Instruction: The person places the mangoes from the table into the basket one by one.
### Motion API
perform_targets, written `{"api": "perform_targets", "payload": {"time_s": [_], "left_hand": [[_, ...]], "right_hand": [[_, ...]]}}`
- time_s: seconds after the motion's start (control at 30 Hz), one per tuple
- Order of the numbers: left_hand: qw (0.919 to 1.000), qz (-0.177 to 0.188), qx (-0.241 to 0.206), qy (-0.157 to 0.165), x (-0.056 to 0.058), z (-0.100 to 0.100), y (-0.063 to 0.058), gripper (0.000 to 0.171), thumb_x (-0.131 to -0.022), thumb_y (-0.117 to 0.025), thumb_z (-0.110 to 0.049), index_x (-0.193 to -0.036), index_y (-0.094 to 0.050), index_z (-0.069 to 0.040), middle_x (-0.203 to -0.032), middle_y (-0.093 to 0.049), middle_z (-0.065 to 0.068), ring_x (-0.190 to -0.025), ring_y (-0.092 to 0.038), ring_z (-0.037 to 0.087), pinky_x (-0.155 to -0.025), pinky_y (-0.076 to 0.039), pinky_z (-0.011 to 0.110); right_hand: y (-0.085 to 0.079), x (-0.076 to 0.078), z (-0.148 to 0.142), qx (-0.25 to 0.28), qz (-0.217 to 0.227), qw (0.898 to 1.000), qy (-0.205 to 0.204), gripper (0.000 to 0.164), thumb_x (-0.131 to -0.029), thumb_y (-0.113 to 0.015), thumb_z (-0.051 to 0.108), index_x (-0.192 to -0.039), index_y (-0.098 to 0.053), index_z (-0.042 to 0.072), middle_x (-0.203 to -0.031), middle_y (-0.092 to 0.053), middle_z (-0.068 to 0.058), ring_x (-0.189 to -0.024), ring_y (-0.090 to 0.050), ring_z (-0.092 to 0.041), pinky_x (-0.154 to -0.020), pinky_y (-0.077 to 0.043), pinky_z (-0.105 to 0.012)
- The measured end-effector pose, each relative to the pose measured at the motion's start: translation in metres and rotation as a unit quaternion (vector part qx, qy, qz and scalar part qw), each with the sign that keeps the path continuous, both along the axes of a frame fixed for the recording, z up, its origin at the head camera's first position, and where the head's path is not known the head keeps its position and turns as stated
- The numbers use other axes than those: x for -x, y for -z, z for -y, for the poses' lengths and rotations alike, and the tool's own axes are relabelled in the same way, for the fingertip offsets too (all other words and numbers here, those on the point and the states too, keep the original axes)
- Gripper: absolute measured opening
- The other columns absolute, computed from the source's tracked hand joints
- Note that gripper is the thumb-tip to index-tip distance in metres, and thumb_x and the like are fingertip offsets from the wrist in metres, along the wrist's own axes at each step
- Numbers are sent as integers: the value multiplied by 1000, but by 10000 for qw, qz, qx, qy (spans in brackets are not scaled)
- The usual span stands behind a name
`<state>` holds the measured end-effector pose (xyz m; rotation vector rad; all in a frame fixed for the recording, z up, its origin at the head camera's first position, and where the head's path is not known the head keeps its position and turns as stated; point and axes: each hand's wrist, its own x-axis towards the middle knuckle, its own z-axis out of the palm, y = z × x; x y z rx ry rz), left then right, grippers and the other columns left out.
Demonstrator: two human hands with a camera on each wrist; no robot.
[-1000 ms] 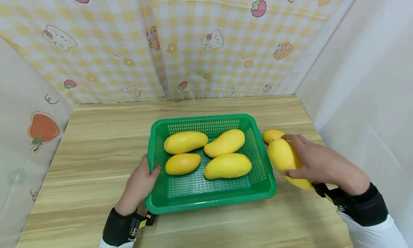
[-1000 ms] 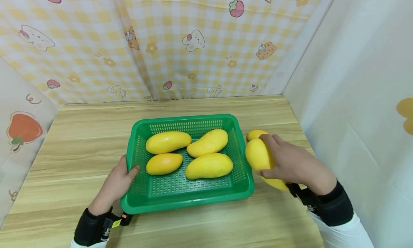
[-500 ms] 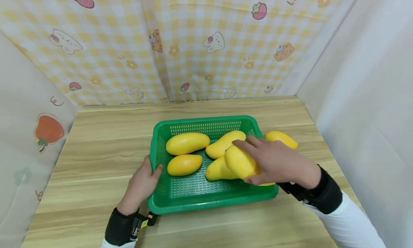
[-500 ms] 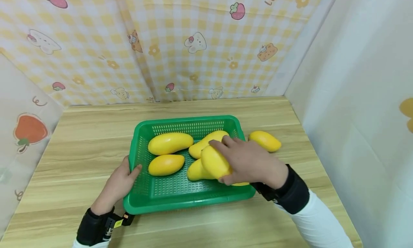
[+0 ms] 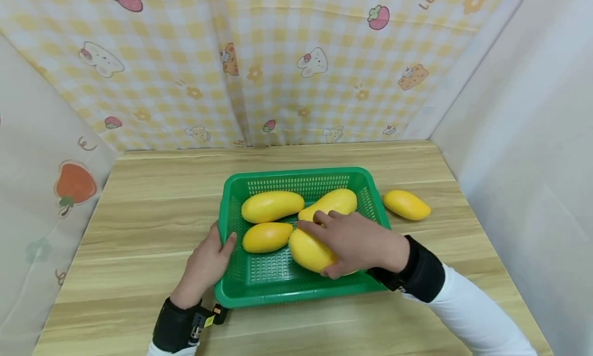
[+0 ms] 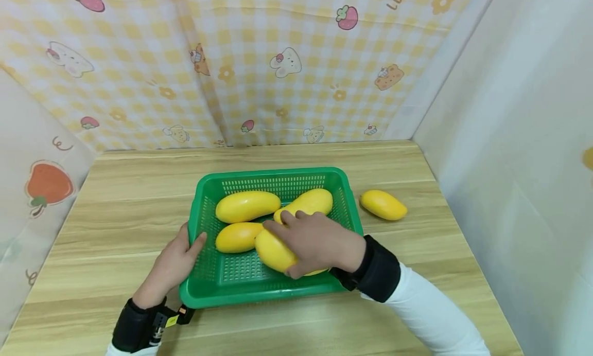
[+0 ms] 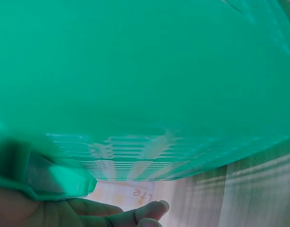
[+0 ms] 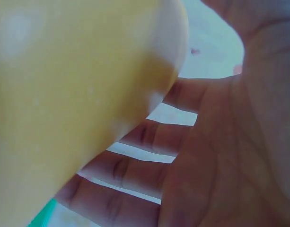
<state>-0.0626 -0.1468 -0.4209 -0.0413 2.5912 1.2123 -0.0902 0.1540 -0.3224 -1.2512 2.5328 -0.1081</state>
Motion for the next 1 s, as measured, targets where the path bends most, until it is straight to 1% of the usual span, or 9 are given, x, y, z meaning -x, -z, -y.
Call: {"api": "perform_targets", "payload": {"time_s": [0.17,0.3,0.37,0.53,0.63,0.7,0.87,1.0], "left_hand": [[9997,-96,212,45,0,-1,-1,62,-104,-34,-37,-148,-16,4,-122,-54,27,-80,-62,25,-56,-49,32],[9996,-72,289,32,1,0,1,63,-105,-30,-38,-150,-14,3,-127,-51,28,-84,-62,27,-57,-48,32],[9996,-55,267,14,0,0,1,64,-105,-29,-39,-150,-13,2,-126,-51,28,-82,-61,26,-57,-48,32],[10000,24,68,-66,0,1,2,65,-104,-28,-42,-151,-11,0,-114,-56,23,-73,-61,19,-55,-49,32],[10000,30,28,-76,0,0,2,63,-105,-29,-39,-151,-12,0,-113,-57,23,-72,-61,18,-55,-49,32],[10000,22,38,-62,1,0,3,62,-105,-30,-37,-151,-12,1,-114,-57,23,-72,-62,18,-55,-49,32],[9998,-49,178,-7,1,2,4,63,-105,-29,-39,-150,-13,2,-122,-55,26,-83,-62,25,-61,-49,33],[9996,-195,216,41,0,2,5,63,-105,-27,-40,-150,-15,2,-129,-51,27,-98,-59,33,-71,-49,41]], "right_hand": [[14,-4,22,-146,-46,9991,-397,89,-75,-74,53,-147,-36,16,-115,-51,-5,-82,-49,-16,-55,-40,-23],[19,-3,38,-217,-114,9983,-519,87,-75,-74,54,-146,-38,18,-109,-51,-3,-82,-49,-16,-55,-40,-23],[21,-1,45,-242,-125,9980,-569,88,-75,-73,55,-146,-37,18,-109,-52,-3,-83,-50,-16,-55,-40,-23],[32,4,59,-308,-46,9971,-699,89,-75,-72,58,-147,-35,21,-115,-53,-3,-84,-51,-16,-58,-41,-23],[38,5,65,-398,67,9966,-719,89,-76,-72,58,-148,-34,22,-117,-53,-2,-86,-52,-16,-60,-41,-24],[42,6,68,-461,68,9960,-764,88,-76,-71,59,-148,-35,22,-118,-53,-3,-87,-53,-17,-61,-42,-25],[45,8,79,-495,180,9952,-827,88,-77,-71,59,-148,-34,21,-119,-52,-3,-85,-53,-16,-64,-44,-27],[49,10,88,-486,339,9952,-784,91,-76,-71,61,-148,-33,21,-121,-51,-4,-87,-54,-16,-69,-46,-27]]}}
